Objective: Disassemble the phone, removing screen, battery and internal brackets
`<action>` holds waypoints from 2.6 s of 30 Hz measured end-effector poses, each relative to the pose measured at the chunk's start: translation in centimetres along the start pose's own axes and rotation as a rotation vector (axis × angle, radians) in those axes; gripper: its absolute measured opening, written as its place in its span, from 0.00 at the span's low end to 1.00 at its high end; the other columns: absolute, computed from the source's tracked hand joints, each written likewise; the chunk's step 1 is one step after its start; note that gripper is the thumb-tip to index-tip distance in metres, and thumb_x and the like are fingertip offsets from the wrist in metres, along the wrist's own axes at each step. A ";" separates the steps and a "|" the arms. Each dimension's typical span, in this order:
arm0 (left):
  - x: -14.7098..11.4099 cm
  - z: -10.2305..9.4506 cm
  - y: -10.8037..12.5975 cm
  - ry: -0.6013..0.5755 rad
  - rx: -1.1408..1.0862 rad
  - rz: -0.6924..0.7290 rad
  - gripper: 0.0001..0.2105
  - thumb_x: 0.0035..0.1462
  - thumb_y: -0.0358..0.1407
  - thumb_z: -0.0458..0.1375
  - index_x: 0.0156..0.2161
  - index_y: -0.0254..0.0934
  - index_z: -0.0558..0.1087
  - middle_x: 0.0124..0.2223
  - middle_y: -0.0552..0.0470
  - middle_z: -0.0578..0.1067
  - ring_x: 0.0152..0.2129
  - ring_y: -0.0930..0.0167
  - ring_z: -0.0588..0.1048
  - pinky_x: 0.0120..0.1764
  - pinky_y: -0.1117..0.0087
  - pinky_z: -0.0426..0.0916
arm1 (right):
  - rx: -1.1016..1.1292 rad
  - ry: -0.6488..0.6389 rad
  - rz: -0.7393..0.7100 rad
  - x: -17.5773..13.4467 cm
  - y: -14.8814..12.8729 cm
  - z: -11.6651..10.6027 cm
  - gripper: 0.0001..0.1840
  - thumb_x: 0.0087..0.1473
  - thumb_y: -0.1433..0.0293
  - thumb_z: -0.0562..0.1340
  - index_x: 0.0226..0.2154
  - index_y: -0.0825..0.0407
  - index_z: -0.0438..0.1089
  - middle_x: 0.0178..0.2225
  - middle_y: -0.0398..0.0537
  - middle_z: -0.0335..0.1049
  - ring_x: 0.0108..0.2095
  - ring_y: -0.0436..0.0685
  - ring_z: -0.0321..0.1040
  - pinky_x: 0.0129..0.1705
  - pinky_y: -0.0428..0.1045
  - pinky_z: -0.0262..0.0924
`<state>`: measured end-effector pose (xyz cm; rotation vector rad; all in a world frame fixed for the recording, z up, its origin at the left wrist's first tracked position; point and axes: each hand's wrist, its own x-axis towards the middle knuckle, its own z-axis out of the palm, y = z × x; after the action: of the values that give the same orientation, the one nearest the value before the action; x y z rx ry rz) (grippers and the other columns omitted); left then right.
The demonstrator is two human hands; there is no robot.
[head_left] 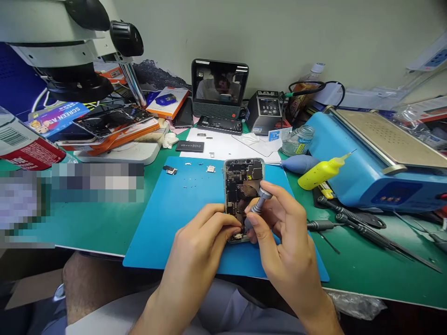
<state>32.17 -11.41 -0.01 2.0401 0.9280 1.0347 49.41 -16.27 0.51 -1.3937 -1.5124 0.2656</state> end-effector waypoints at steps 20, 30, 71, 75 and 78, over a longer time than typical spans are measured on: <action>0.1 0.2 0.0 0.033 0.047 0.029 0.11 0.75 0.22 0.55 0.45 0.40 0.76 0.50 0.50 0.83 0.42 0.70 0.85 0.42 0.74 0.76 | -0.064 -0.135 -0.029 2.3 -0.5 -0.2 0.28 0.73 0.70 0.66 0.70 0.35 0.65 0.47 0.43 0.68 0.30 0.47 0.72 0.31 0.45 0.76; 0.1 0.0 0.1 0.020 0.050 0.019 0.12 0.76 0.23 0.56 0.45 0.41 0.76 0.48 0.52 0.82 0.41 0.70 0.84 0.43 0.74 0.76 | -0.129 -0.171 -0.019 2.7 -1.1 -0.3 0.25 0.76 0.69 0.60 0.71 0.38 0.65 0.48 0.46 0.70 0.32 0.50 0.70 0.34 0.48 0.75; 0.0 0.6 -0.2 0.041 0.094 0.065 0.09 0.76 0.24 0.57 0.44 0.39 0.76 0.47 0.50 0.82 0.42 0.65 0.82 0.43 0.66 0.76 | -0.137 -0.027 -0.034 2.1 -0.1 0.2 0.23 0.78 0.65 0.56 0.69 0.35 0.68 0.54 0.49 0.72 0.46 0.56 0.74 0.36 0.48 0.72; 0.0 0.5 -0.2 0.035 0.071 0.062 0.09 0.76 0.24 0.57 0.45 0.39 0.76 0.48 0.50 0.81 0.43 0.66 0.82 0.45 0.67 0.75 | -0.130 -0.027 -0.031 2.2 0.0 0.3 0.24 0.76 0.64 0.61 0.70 0.36 0.68 0.54 0.49 0.72 0.41 0.54 0.73 0.35 0.49 0.73; 0.0 0.5 -0.2 0.032 0.081 0.059 0.09 0.75 0.24 0.58 0.45 0.39 0.76 0.48 0.50 0.81 0.43 0.66 0.82 0.45 0.68 0.75 | -0.128 -0.036 -0.035 2.1 -0.1 0.3 0.24 0.78 0.66 0.54 0.71 0.36 0.67 0.54 0.50 0.72 0.44 0.57 0.74 0.41 0.53 0.74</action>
<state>32.55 -11.46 -0.44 2.1348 0.9448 1.0796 49.54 -14.35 1.51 -1.4682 -1.6058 0.1754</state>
